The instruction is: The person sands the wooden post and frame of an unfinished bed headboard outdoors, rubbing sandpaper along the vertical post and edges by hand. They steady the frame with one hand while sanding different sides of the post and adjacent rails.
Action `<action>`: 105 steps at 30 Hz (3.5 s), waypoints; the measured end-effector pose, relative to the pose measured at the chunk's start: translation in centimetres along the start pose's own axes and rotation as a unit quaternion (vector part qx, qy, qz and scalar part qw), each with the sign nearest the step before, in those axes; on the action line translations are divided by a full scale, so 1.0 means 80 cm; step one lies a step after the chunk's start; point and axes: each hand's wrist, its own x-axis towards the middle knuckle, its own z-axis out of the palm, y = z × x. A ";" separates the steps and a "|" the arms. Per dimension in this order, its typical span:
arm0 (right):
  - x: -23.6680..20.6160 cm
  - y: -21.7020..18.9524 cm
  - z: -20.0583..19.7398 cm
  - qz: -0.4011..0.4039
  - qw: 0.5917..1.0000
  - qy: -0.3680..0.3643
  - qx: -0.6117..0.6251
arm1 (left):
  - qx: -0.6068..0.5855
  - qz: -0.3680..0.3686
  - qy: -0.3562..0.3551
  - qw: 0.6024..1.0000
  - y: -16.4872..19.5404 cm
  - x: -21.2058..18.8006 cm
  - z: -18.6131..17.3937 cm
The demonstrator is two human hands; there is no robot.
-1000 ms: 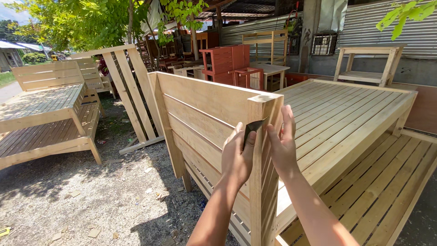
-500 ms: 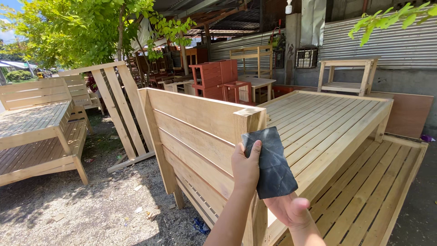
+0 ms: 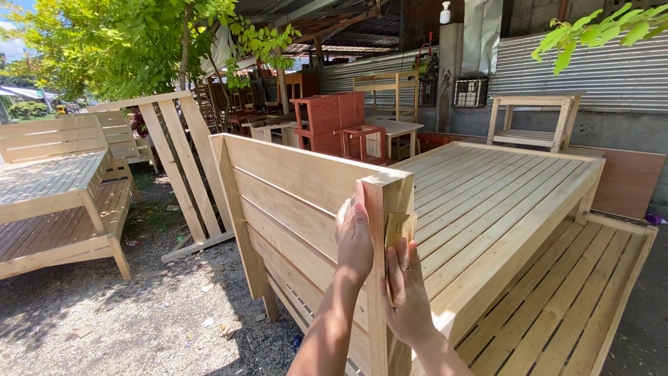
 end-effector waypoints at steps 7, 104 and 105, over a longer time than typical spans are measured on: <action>0.091 0.026 0.028 -0.086 0.989 0.051 -0.106 | 0.029 -0.032 -0.048 0.998 0.000 -0.002 -0.024; 0.117 0.033 0.066 -0.102 0.990 0.080 -0.051 | 0.253 -0.025 0.012 0.967 0.001 -0.034 -0.032; 0.113 0.032 0.066 -0.098 0.991 0.077 -0.044 | 0.260 -0.021 0.013 0.965 0.000 -0.034 -0.031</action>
